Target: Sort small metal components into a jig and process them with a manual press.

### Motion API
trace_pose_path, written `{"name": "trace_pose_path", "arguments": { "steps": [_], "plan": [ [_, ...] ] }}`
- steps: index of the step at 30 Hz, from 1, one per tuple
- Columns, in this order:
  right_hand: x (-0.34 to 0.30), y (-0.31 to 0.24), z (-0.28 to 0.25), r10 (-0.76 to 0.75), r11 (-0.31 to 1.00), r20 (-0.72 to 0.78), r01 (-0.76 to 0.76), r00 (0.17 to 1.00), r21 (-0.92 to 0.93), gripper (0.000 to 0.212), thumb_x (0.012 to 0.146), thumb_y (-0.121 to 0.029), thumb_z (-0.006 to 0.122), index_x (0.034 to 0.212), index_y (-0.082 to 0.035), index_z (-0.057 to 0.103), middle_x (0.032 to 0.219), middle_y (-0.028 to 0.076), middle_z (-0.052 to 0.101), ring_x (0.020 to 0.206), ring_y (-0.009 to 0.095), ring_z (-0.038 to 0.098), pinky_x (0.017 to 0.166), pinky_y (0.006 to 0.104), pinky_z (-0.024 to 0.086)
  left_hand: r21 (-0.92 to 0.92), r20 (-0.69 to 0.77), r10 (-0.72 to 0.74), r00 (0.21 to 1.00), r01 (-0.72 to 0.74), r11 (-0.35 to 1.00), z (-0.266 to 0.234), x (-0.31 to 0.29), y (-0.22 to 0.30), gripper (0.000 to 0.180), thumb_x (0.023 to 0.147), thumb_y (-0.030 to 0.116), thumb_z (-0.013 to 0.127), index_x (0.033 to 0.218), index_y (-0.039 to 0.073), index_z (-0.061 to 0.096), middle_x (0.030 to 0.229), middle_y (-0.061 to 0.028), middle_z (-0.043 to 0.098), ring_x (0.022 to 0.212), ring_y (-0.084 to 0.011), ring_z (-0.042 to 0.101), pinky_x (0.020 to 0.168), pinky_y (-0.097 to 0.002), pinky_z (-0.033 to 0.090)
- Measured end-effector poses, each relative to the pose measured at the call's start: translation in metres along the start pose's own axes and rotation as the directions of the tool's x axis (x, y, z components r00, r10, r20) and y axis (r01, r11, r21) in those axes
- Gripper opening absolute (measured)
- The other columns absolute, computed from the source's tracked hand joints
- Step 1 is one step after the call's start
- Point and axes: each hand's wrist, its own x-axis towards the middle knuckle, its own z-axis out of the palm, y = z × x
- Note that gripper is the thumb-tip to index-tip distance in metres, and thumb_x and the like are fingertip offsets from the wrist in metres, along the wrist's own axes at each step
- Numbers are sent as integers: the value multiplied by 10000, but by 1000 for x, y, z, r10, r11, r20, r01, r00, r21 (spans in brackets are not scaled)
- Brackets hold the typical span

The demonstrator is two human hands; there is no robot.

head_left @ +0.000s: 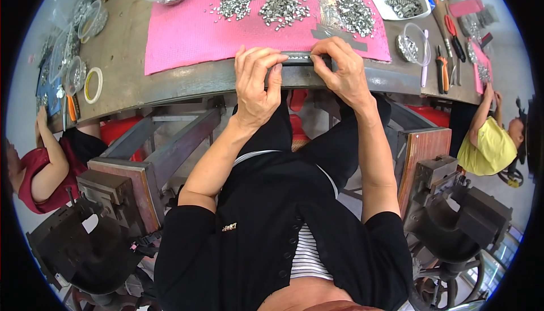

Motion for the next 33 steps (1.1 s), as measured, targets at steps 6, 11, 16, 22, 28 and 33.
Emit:
{"name": "trace_pose_path", "arguments": {
  "steps": [6,11,16,22,28,33],
  "plan": [
    [10,-2,-5,-205,960,73,215,976,-181,182,804,-19,726,966,-61,655,986,71,653,878,279,634,809,387,470,18,26,-13,1000,12,1000,-6,6,0,203,864,-23,672,1041,73,686,1057,-91,658,1071,-304,621,1111,-546,358],
    [-8,-5,-3,-207,938,80,221,975,-266,227,803,-12,714,1017,-37,645,1016,96,635,927,280,627,894,410,470,6,17,-19,1000,19,1000,-17,14,-10,191,862,-19,667,1034,65,683,1045,-97,661,1066,-308,627,1104,-546,370],
    [-4,-10,-11,-208,938,128,235,970,-254,224,826,-34,732,1036,-40,652,1022,93,657,951,275,637,899,418,465,194,67,-70,995,56,979,-54,56,-51,219,934,17,612,1138,38,686,1141,-136,698,1065,-320,639,995,-423,472],
    [56,12,-9,-125,986,82,133,989,-98,156,884,-33,691,1039,-24,704,937,130,682,895,320,665,825,402,503,101,184,7,983,-26,995,-60,104,-98,224,901,50,668,1120,17,704,1054,-138,695,987,-343,619,864,-423,510],
    [142,35,51,-138,990,93,139,986,-9,169,921,-71,640,1057,-15,723,973,166,681,884,352,677,788,419,531,317,231,23,973,-98,943,-39,124,-126,149,917,190,712,1029,118,777,865,-55,633,868,-259,575,818,-399,436],
    [173,44,89,-98,991,58,103,994,-91,188,903,-140,674,1038,-23,734,957,180,674,897,369,666,801,450,530,362,280,-14,960,-92,928,-35,126,-125,138,900,235,731,993,146,779,872,-38,613,911,-240,573,860,-401,393]
  ]
}}
